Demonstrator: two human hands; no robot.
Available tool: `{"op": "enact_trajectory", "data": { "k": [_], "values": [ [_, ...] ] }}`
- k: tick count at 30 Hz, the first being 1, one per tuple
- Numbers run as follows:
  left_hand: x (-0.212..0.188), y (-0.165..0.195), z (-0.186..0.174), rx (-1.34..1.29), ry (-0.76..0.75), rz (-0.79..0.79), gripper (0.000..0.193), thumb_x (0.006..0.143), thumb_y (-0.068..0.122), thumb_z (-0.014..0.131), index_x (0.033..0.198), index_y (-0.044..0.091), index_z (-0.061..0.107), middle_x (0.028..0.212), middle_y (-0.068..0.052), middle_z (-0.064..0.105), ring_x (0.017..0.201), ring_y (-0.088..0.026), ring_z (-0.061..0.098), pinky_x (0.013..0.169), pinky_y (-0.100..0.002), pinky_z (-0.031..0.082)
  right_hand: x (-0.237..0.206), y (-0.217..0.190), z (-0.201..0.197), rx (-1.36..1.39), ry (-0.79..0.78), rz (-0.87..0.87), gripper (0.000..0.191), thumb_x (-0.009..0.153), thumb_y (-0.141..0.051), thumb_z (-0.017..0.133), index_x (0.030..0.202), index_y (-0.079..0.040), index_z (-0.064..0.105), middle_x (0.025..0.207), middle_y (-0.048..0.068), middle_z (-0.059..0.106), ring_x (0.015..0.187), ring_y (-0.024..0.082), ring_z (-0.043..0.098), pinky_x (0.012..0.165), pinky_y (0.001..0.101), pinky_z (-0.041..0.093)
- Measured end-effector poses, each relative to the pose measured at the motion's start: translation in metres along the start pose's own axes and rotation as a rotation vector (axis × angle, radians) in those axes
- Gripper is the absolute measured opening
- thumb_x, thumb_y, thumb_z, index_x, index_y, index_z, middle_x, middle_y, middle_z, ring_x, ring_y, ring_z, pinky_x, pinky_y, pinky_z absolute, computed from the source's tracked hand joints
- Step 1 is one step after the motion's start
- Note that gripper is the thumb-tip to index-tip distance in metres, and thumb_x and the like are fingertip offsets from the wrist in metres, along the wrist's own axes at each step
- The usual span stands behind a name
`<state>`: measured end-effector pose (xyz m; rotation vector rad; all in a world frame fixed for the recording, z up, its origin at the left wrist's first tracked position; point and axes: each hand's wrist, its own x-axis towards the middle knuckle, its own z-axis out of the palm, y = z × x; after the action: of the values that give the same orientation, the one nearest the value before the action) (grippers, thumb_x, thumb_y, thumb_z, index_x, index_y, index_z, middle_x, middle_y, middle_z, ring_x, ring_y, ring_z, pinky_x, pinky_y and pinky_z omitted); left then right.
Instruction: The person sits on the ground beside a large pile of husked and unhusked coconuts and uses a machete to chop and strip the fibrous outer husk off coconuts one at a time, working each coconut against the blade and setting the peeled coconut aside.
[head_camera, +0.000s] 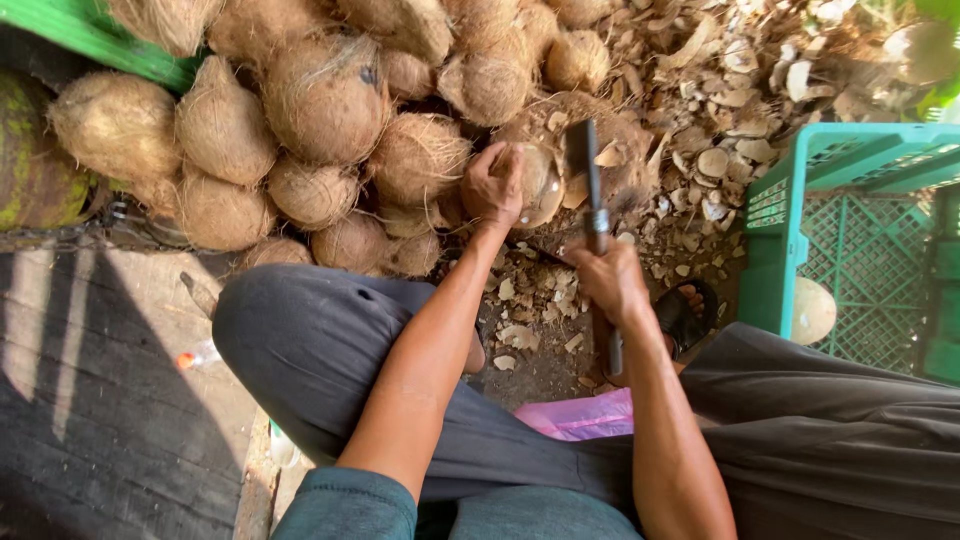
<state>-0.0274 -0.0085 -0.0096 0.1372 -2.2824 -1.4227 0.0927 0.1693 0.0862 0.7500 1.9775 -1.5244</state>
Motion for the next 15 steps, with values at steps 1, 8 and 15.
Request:
{"op": "enact_trajectory", "data": {
  "k": [1, 8, 15],
  "values": [
    [-0.001, 0.000, -0.001, 0.032, -0.029, -0.102, 0.063, 0.096, 0.074, 0.052, 0.107, 0.015, 0.074, 0.094, -0.003, 0.075, 0.086, -0.016, 0.071, 0.077, -0.035, 0.059, 0.000, 0.001, -0.004, 0.018, 0.055, -0.043, 0.023, 0.096, -0.028, 0.064, 0.081, -0.012, 0.058, 0.064, 0.004, 0.058, 0.043, 0.012, 0.051, 0.039, 0.0320, 0.049],
    [0.000, 0.006, 0.004, 0.114, -0.099, -0.214, 0.066, 0.092, 0.074, 0.051, 0.107, 0.014, 0.075, 0.092, -0.002, 0.074, 0.083, -0.015, 0.069, 0.071, -0.035, 0.057, 0.013, 0.022, 0.019, 0.000, 0.010, -0.016, 0.021, 0.094, -0.019, 0.066, 0.080, -0.007, 0.057, 0.064, 0.006, 0.058, 0.043, 0.015, 0.050, 0.037, 0.0329, 0.045],
    [0.001, -0.004, 0.001, 0.105, -0.100, -0.260, 0.067, 0.085, 0.075, 0.053, 0.103, 0.015, 0.076, 0.086, -0.001, 0.072, 0.072, -0.016, 0.065, 0.062, -0.037, 0.053, -0.002, -0.006, 0.009, -0.038, -0.022, -0.010, 0.024, 0.096, -0.029, 0.064, 0.082, -0.010, 0.059, 0.062, 0.003, 0.056, 0.043, 0.012, 0.047, 0.038, 0.0311, 0.044]
  ]
}}
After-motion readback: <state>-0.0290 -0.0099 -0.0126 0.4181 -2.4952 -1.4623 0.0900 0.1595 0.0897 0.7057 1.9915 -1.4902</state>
